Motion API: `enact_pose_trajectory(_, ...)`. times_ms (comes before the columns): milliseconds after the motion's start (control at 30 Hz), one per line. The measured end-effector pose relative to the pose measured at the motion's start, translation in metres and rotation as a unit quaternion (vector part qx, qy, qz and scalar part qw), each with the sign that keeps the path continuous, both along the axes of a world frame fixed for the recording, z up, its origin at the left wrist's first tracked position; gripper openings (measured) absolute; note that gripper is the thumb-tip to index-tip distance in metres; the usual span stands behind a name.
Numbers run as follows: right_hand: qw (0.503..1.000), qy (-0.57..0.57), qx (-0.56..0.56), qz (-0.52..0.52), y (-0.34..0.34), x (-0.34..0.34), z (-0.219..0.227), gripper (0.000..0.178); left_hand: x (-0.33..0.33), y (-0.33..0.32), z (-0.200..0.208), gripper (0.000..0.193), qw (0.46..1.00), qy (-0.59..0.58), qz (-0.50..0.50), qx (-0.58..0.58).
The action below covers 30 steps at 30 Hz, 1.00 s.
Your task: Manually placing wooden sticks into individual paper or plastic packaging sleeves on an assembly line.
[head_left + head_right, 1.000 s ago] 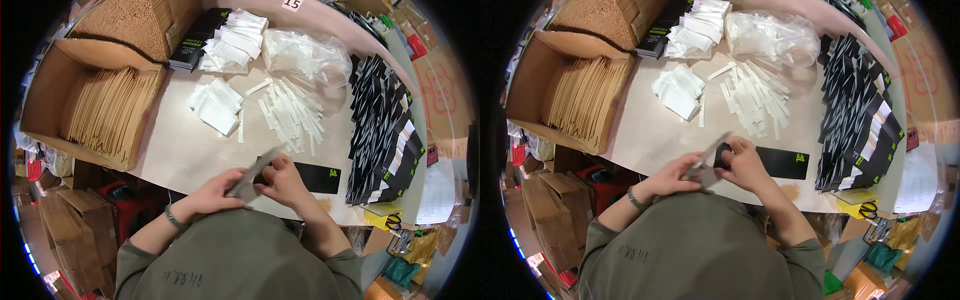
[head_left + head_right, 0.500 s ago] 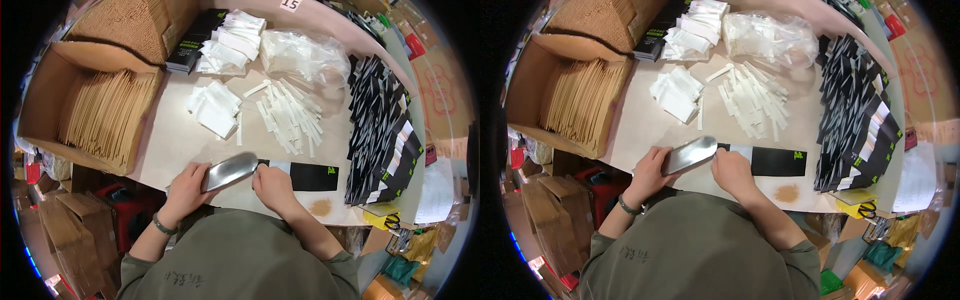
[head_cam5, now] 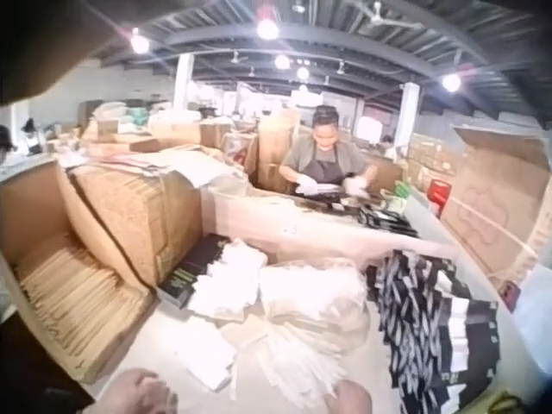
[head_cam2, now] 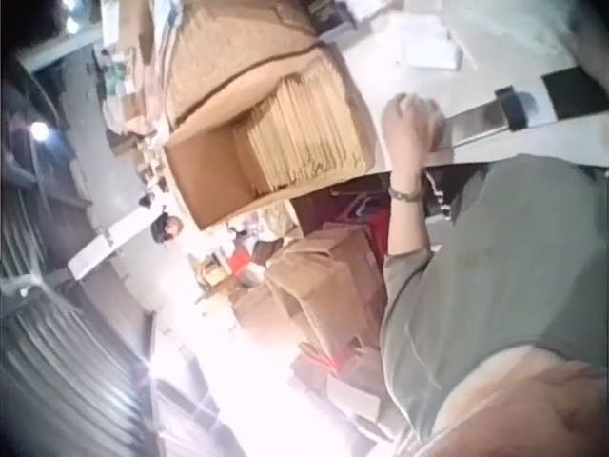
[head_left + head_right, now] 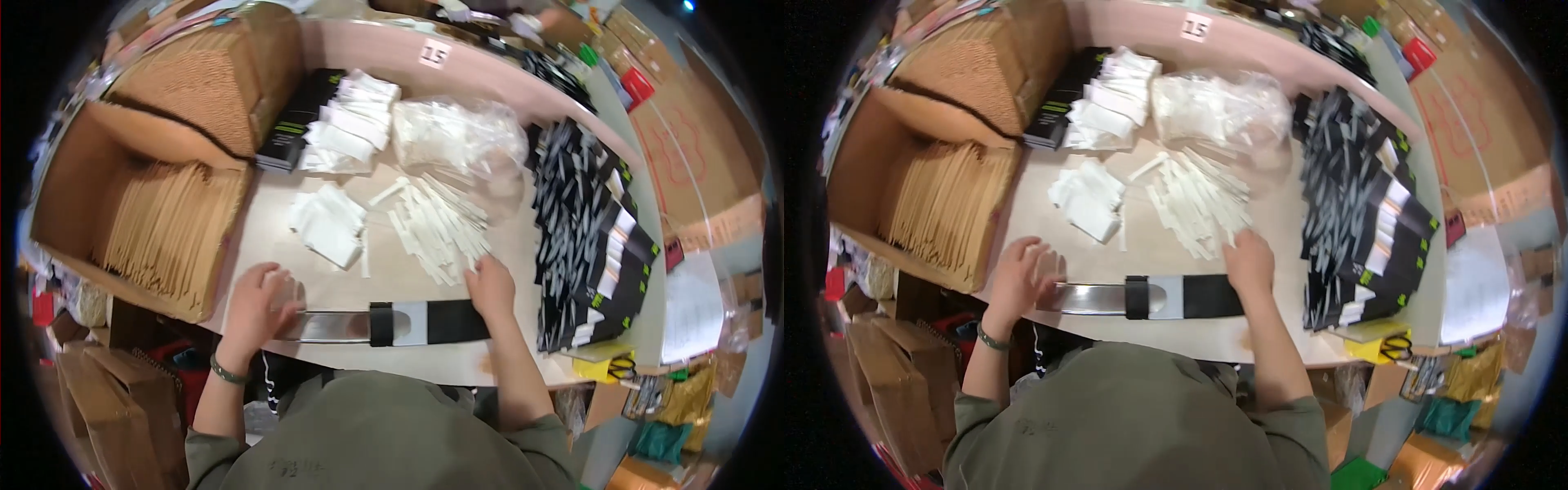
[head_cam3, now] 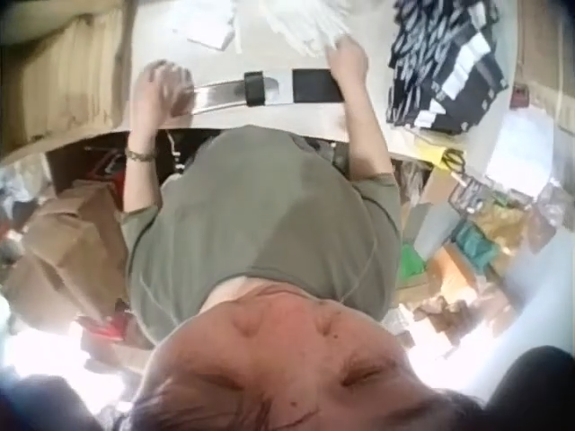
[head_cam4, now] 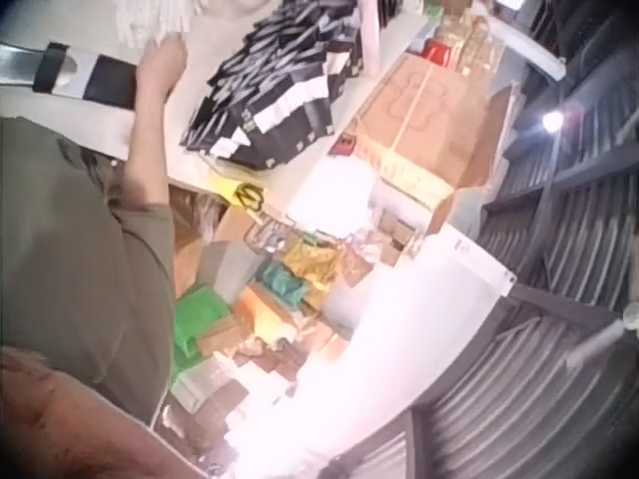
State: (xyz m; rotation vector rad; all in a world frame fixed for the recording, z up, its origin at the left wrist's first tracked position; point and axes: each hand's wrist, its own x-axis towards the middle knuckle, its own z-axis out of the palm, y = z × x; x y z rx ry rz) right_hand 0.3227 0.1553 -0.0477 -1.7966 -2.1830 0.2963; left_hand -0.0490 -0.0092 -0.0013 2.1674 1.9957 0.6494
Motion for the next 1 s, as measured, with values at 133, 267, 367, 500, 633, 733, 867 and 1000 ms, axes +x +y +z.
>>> enact_pose_trajectory(133,0.999,0.018,-0.021,0.035,-0.005,-0.002,0.007,0.019,-0.06,-0.009,0.011,0.031,0.974,0.001,0.214,0.076)
enact_pose_trajectory(267,0.995,-0.05,-0.023,-0.083,-0.007,-0.012,0.008,0.015,-0.108,-0.027,0.001,0.027,0.947,0.059,0.301,0.095)
enact_pose_trajectory(367,0.993,-0.04,-0.096,-0.047,0.001,-0.009,-0.013,0.018,-0.132,-0.036,-0.03,0.015,0.947,0.028,0.312,-0.074)
enact_pose_trajectory(500,0.997,0.069,0.008,0.024,-0.019,-0.038,0.016,0.012,-0.127,-0.042,-0.029,0.011,0.96,0.015,0.28,-0.006)
enact_pose_trajectory(633,0.947,0.226,0.111,0.199,-0.026,-0.116,0.017,0.013,-0.128,-0.037,-0.027,0.01,0.96,-0.017,0.278,-0.002)
enact_pose_trajectory(733,0.943,0.078,0.085,0.313,-0.022,-0.172,0.001,0.01,-0.126,-0.038,-0.03,0.007,0.948,0.03,0.315,-0.03)
enact_pose_trajectory(867,0.96,-0.033,0.065,0.271,-0.009,-0.185,-0.005,0.007,-0.103,-0.032,-0.004,0.008,0.927,-0.07,0.356,0.092)
enact_pose_trajectory(1000,0.949,-0.048,0.09,0.298,-0.001,-0.177,-0.007,0.007,-0.015,-0.042,-0.038,0.011,0.874,-0.33,0.314,0.17)
